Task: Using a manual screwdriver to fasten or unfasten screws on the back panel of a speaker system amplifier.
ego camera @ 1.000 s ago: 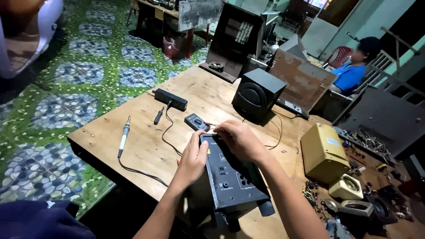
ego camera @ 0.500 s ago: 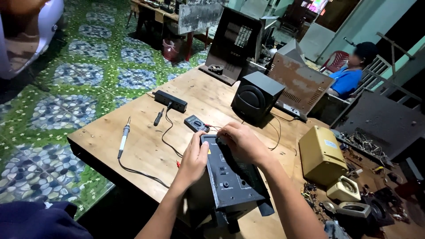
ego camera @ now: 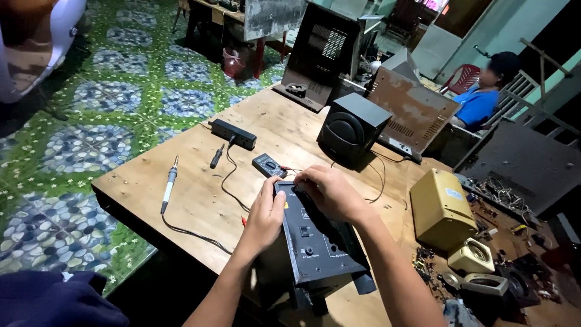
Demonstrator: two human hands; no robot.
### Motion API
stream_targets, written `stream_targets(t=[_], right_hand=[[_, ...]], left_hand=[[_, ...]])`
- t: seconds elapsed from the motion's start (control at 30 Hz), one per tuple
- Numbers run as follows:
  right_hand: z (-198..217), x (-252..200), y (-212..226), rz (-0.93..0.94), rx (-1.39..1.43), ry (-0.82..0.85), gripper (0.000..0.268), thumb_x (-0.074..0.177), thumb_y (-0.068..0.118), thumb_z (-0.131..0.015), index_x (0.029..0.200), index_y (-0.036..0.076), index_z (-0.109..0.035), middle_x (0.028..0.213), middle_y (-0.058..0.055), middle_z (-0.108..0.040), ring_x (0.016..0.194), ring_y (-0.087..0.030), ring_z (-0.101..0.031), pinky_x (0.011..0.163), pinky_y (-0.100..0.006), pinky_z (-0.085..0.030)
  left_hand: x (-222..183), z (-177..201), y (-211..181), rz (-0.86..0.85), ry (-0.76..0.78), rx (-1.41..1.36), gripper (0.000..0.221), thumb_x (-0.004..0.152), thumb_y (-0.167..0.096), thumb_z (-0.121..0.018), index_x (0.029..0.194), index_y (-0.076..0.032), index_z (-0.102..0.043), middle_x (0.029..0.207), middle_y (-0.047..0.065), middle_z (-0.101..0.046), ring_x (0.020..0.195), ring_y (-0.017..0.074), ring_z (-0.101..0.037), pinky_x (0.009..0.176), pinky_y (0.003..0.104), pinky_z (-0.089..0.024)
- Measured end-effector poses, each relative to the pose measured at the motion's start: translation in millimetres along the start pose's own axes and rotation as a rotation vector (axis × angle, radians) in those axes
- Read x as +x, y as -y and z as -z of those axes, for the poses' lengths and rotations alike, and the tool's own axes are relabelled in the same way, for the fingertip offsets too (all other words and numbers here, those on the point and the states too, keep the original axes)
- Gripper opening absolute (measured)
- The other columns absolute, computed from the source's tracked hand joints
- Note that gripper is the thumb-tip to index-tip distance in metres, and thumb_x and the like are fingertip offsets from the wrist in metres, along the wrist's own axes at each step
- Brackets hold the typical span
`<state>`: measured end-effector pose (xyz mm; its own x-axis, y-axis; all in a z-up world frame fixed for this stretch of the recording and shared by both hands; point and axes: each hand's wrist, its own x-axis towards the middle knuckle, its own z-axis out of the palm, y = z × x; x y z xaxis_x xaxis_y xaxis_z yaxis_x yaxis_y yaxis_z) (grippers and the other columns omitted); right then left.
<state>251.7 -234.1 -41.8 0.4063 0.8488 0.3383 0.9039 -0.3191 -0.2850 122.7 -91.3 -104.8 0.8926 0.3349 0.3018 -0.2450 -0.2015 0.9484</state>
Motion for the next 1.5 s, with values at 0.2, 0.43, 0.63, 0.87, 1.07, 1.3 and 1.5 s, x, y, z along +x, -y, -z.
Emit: stream_targets(t=[0.2,0.43,0.63,0.87,1.07,1.3,1.5], right_hand=[[0.5,0.3,-2.2,-0.007,-0.034,0.04,0.014,0.092,0.006,-0.068,0.104,0.01,-0.073,0.1,-0.012,-0.074,0.096,-0.032,-0.074,0.082,-0.042,-0.06],[2.1,1.2,0.7,0.023,-0.051,0.049,0.013,0.092,0.006,-0.068,0.104,0.009,-0.071,0.099,-0.014,-0.073,0.096,-0.035,-0.074,0.081,-0.044,-0.06],[-7.5,5.1,-2.6,0.038,-0.082,0.051,0.009,0.092,0.009,-0.069,0.1,0.011,-0.073,0.094,-0.01,-0.073,0.093,-0.031,-0.074,0.082,-0.04,-0.06],[-18.0,5.3,-11.5,0.101,-0.137,-0.034,0.007,0.091,0.013,-0.071,0.097,0.01,-0.069,0.089,-0.013,-0.071,0.09,-0.035,-0.073,0.078,-0.044,-0.061],[-23.1,5.6,-14.7,0.003,-0.052,-0.104,0.014,0.088,0.02,-0.079,0.086,0.008,-0.071,0.078,-0.013,-0.073,0.079,-0.034,-0.074,0.071,-0.042,-0.061],[7.0,-13.7,2.6,-0.108,0.028,-0.253,0.022,0.088,0.031,-0.081,0.093,0.011,-0.074,0.08,-0.012,-0.075,0.076,-0.03,-0.074,0.07,-0.04,-0.06],[40.3,-113.7,-29.8,-0.665,0.073,-0.335,0.028,0.094,0.03,-0.074,0.119,0.018,-0.078,0.107,-0.009,-0.081,0.103,-0.028,-0.075,0.092,-0.044,-0.058]], left_hand=[[-1.1,0.1,0.4,0.001,-0.005,-0.009,0.044,0.101,-0.02,-0.036,0.14,-0.002,-0.046,0.135,0.032,-0.053,0.134,0.0498,-0.046,0.113,0.058,-0.031],[-0.5,-0.2,1.2,-0.014,-0.008,-0.011,0.043,0.1,-0.018,-0.037,0.139,-0.001,-0.046,0.133,0.032,-0.053,0.133,0.0497,-0.046,0.113,0.057,-0.032],[1.2,0.0,3.3,-0.018,-0.01,-0.01,0.044,0.099,-0.017,-0.037,0.139,-0.001,-0.046,0.133,0.03,-0.055,0.132,0.0486,-0.049,0.113,0.056,-0.033],[0.9,-0.9,4.0,-0.04,-0.024,-0.007,0.042,0.099,-0.017,-0.039,0.137,-0.001,-0.048,0.129,0.031,-0.057,0.129,0.0488,-0.051,0.111,0.056,-0.035],[2.5,-2.6,12.7,-0.053,-0.033,0.007,0.042,0.099,-0.018,-0.039,0.137,-0.002,-0.049,0.128,0.028,-0.058,0.128,0.0472,-0.052,0.111,0.055,-0.036],[1.2,-3.0,15.4,-0.052,-0.03,0.006,0.039,0.099,-0.018,-0.04,0.135,-0.003,-0.049,0.127,0.028,-0.058,0.128,0.0462,-0.052,0.11,0.055,-0.036],[-4.3,0.6,12.4,-0.046,-0.011,-0.009,0.04,0.1,-0.017,-0.039,0.136,-0.001,-0.047,0.126,0.029,-0.057,0.124,0.0451,-0.054,0.108,0.056,-0.037]])
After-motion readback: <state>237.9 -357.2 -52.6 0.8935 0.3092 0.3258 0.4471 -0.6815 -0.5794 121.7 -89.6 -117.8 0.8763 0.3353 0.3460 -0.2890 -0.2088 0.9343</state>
